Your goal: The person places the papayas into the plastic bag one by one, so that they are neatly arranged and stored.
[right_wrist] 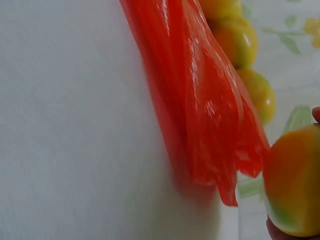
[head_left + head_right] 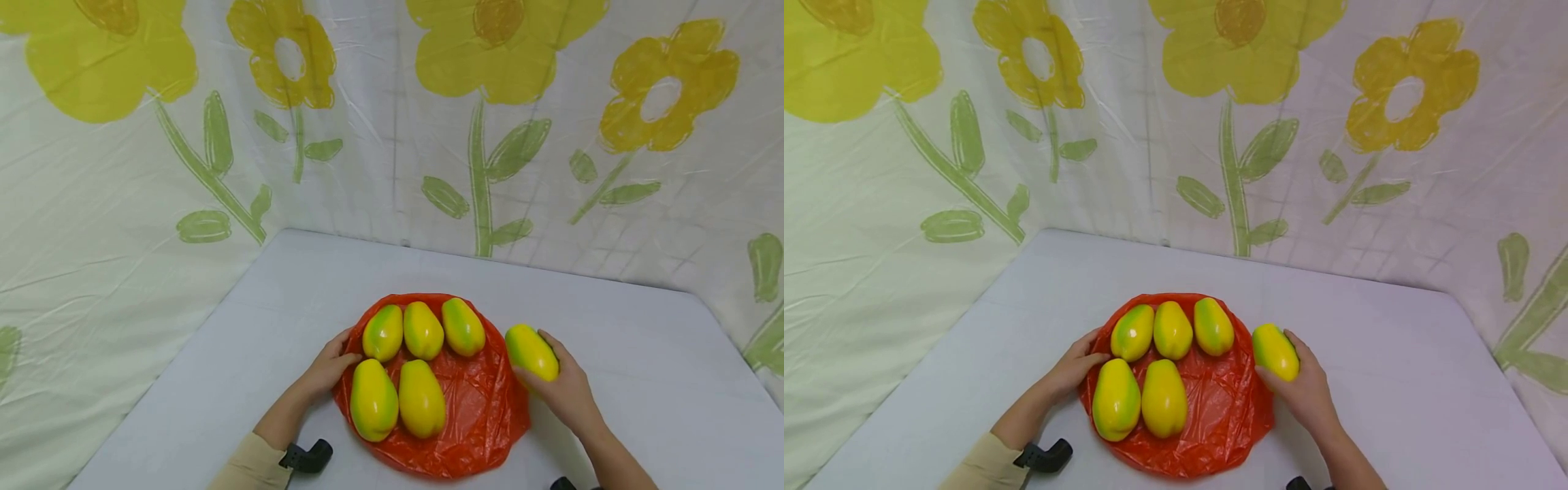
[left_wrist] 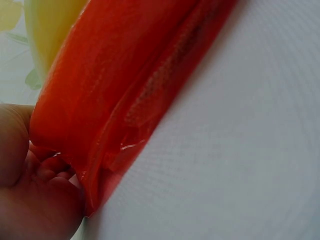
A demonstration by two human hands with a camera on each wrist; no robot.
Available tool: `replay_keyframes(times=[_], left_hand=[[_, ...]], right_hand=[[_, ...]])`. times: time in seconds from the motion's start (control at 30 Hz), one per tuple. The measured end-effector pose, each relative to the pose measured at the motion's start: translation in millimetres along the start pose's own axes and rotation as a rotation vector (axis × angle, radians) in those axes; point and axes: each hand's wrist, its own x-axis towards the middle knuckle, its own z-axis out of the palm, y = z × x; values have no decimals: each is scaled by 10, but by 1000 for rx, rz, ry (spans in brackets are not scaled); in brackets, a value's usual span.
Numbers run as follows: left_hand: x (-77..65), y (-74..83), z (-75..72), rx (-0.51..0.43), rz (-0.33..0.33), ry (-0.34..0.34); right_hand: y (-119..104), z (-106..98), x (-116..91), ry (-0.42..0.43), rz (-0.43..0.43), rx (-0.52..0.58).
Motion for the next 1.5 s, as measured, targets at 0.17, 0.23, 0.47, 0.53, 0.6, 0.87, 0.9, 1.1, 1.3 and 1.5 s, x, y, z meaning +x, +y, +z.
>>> replay_keyframes(times=[0.17, 0.23, 0.47, 0.53, 0.6, 0.87, 0.9, 1.1, 1.3, 1.5], left_hand=[[2, -2, -1, -3, 2, -6], [-1, -5, -5, -10, 3, -11], [1, -15, -6, 4, 24, -11], [8, -17, -4, 8, 23, -10], [10, -16, -3, 7, 19, -9], [-5, -5, 1, -1, 20, -6], [-5, -5, 2, 0, 22, -5], [-7, -8, 2, -8, 10, -2], [-12, 2, 2, -6, -1, 2], [-5, -12, -3, 7, 10, -1]], right_hand=[[-68, 76, -41, -22, -18, 1], [-89, 103, -60, -24, -28, 1], [-161, 208, -136, -55, -47, 30], [-178, 241, -160, -66, -47, 40], [-193, 271, -180, -71, -48, 47], [-231, 378, -217, -88, -36, 47], [-233, 392, -222, -92, -35, 48], [-224, 442, -248, -93, -56, 75], [-217, 467, -286, -104, -57, 86], [-217, 492, -333, -143, -76, 105]])
